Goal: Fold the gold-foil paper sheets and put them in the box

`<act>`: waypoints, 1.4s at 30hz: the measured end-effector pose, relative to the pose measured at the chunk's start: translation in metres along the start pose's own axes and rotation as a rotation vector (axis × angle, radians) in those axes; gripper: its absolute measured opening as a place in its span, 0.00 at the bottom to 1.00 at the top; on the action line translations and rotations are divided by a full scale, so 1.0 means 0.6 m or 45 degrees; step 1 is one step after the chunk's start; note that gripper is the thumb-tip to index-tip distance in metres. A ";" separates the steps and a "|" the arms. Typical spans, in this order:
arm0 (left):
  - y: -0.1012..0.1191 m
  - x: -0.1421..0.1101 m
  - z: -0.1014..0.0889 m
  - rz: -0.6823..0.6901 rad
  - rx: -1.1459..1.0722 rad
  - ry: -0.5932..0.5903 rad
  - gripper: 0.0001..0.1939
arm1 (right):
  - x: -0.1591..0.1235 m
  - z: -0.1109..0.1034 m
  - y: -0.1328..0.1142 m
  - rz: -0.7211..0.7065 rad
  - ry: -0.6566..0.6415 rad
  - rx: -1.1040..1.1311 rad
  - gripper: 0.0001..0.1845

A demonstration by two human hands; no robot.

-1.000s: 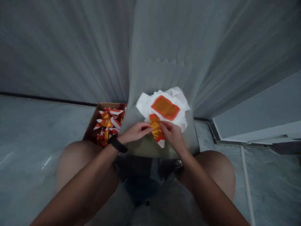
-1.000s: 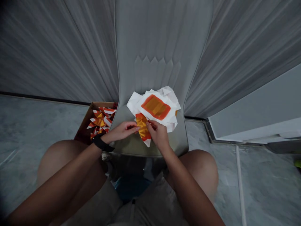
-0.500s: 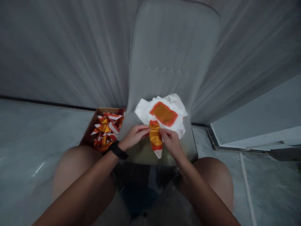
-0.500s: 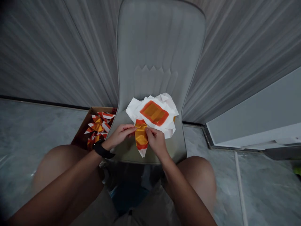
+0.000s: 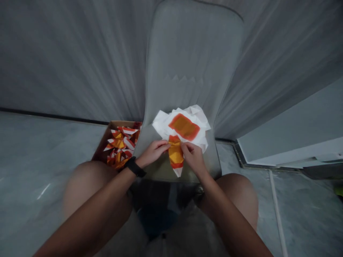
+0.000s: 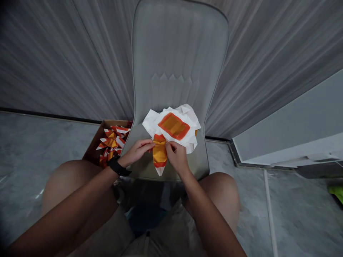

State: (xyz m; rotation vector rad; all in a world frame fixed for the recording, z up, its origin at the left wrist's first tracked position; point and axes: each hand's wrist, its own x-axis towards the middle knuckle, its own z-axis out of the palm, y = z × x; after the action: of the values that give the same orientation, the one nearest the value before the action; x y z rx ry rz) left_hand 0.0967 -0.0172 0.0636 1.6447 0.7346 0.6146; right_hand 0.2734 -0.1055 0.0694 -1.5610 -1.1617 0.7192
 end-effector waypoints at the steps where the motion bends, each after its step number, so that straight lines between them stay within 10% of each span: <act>1: -0.001 -0.002 0.000 -0.027 -0.027 -0.002 0.19 | -0.001 0.000 -0.001 -0.017 -0.007 -0.030 0.22; 23: -0.006 -0.020 -0.009 0.097 0.109 0.101 0.27 | -0.005 0.029 0.008 -0.020 0.018 -0.033 0.23; 37: -0.018 -0.017 -0.020 0.027 0.185 0.530 0.27 | -0.030 0.023 -0.011 0.077 -0.138 0.063 0.20; 42: -0.004 -0.041 0.000 0.017 0.248 0.270 0.24 | -0.024 0.019 -0.001 0.060 0.009 0.014 0.20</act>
State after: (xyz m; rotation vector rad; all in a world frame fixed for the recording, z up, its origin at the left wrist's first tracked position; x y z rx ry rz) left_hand 0.0801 -0.0354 0.0611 1.7804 0.9633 0.7546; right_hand 0.2580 -0.1147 0.0651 -1.5852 -1.1172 0.7497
